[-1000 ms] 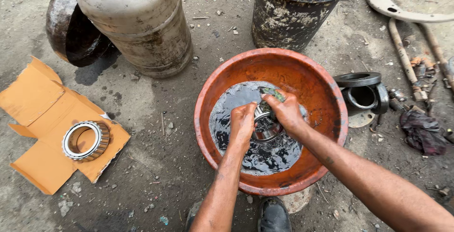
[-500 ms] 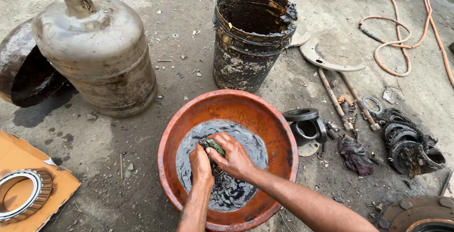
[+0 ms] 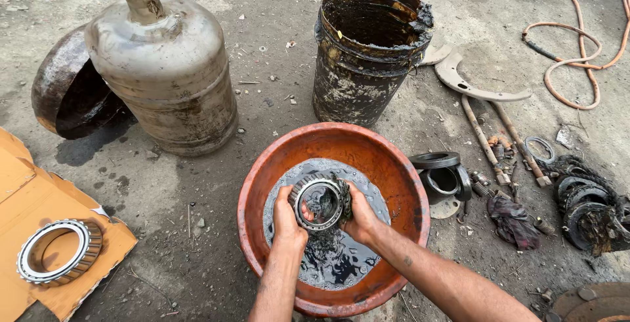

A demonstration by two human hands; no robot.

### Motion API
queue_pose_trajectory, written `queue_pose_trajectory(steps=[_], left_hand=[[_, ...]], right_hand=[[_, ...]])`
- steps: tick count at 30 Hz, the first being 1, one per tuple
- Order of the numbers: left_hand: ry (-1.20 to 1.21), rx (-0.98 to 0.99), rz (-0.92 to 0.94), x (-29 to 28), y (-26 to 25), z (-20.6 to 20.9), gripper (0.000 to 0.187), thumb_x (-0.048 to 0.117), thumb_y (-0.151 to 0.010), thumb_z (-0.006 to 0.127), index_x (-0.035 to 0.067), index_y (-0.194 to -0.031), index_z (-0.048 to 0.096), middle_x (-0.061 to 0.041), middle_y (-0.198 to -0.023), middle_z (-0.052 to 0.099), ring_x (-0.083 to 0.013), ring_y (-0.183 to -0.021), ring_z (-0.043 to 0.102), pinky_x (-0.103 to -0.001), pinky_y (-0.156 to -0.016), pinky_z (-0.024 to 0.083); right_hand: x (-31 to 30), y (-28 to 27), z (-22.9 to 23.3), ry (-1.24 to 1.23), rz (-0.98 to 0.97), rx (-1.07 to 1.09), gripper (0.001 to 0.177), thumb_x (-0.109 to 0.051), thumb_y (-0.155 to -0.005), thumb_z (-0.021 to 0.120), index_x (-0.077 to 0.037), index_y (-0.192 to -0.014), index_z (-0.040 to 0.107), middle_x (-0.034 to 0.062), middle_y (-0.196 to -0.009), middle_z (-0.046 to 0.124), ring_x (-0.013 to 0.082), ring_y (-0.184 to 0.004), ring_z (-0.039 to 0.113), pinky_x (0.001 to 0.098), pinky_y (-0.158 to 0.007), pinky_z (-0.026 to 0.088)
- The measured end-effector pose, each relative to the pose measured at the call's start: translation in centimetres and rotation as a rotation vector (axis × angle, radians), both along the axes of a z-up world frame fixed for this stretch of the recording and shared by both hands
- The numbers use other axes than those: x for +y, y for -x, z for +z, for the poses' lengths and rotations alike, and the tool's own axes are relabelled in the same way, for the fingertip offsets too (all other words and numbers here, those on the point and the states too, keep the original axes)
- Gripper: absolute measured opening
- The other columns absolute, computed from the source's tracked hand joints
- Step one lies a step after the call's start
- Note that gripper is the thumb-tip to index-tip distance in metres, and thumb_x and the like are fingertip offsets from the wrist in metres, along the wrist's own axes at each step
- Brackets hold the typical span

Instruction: The person cleans large metal bearings by rinsing them in a basin of dark liquid, scrubbing them with a cloth, and setting them onto a piece of cardboard on the ground.

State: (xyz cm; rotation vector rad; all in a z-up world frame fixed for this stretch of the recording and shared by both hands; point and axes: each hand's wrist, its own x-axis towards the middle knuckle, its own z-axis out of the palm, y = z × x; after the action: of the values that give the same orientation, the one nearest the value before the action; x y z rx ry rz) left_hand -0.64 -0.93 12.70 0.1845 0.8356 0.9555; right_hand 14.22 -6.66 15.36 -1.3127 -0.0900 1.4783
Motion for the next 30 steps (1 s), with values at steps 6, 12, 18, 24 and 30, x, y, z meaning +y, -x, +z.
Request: queue_pose_trajectory(steps=[6, 12, 18, 24, 30], left_hand=[[-0.167, 0.237, -0.283, 0.3, 0.6, 0.3, 0.035, 0.031, -0.099, 0.051, 0.005, -0.078, 0.063, -0.002, -0.053, 0.053, -0.0135, -0.043, 0.048, -0.032, -0.043, 0.045], [-0.428, 0.530, -0.448, -0.9, -0.4, -0.2, 0.039, 0.032, -0.099, 0.058, 0.005, -0.072, 0.068, 0.000, -0.057, 0.059, -0.0083, -0.044, 0.050, -0.026, -0.040, 0.038], [-0.181, 0.385, -0.153, -1.7, -0.7, -0.7, 0.025, 0.023, -0.090, 0.067, 0.004, -0.072, 0.068, -0.001, -0.059, 0.061, -0.0097, -0.043, 0.050, -0.027, -0.038, 0.037], [0.247, 0.140, 0.035, -0.4, 0.2, -1.0, 0.029, 0.031, -0.091, 0.064, 0.012, -0.070, 0.058, -0.001, -0.052, 0.047, -0.0141, -0.040, 0.040, -0.029, -0.037, 0.033], [0.160, -0.077, -0.105, 0.6, 0.3, -2.3, 0.047, 0.047, -0.099, 0.047, 0.011, -0.069, 0.053, -0.001, -0.052, 0.043, -0.0170, -0.043, 0.043, -0.035, -0.044, 0.046]], right_hand=[[0.6, -0.4, 1.1, -0.021, 0.044, -0.128, 0.032, -0.038, -0.096, 0.056, -0.011, -0.107, 0.070, 0.0068, -0.098, 0.076, 0.0169, -0.080, 0.073, 0.0377, -0.071, 0.060], [0.7, -0.2, -1.0, -0.153, 0.258, -0.545, 0.027, -0.022, -0.091, 0.067, 0.002, -0.101, 0.075, 0.0079, -0.087, 0.075, 0.0144, -0.070, 0.069, 0.0322, -0.063, 0.058], [0.8, 0.2, -0.1, -0.164, 0.374, -0.484, 0.031, -0.027, -0.093, 0.065, -0.001, -0.104, 0.076, 0.0064, -0.088, 0.076, 0.0123, -0.072, 0.071, 0.0299, -0.064, 0.059], [1.0, 0.8, 1.5, -0.009, 0.161, -0.219, 0.033, -0.037, -0.099, 0.056, -0.008, -0.107, 0.070, 0.0059, -0.089, 0.073, 0.0157, -0.070, 0.069, 0.0347, -0.055, 0.056], [1.6, -0.4, -3.7, -0.039, 0.000, 0.077, 0.036, -0.040, -0.102, 0.049, -0.011, -0.107, 0.069, 0.0064, -0.087, 0.071, 0.0158, -0.067, 0.066, 0.0337, -0.055, 0.058]])
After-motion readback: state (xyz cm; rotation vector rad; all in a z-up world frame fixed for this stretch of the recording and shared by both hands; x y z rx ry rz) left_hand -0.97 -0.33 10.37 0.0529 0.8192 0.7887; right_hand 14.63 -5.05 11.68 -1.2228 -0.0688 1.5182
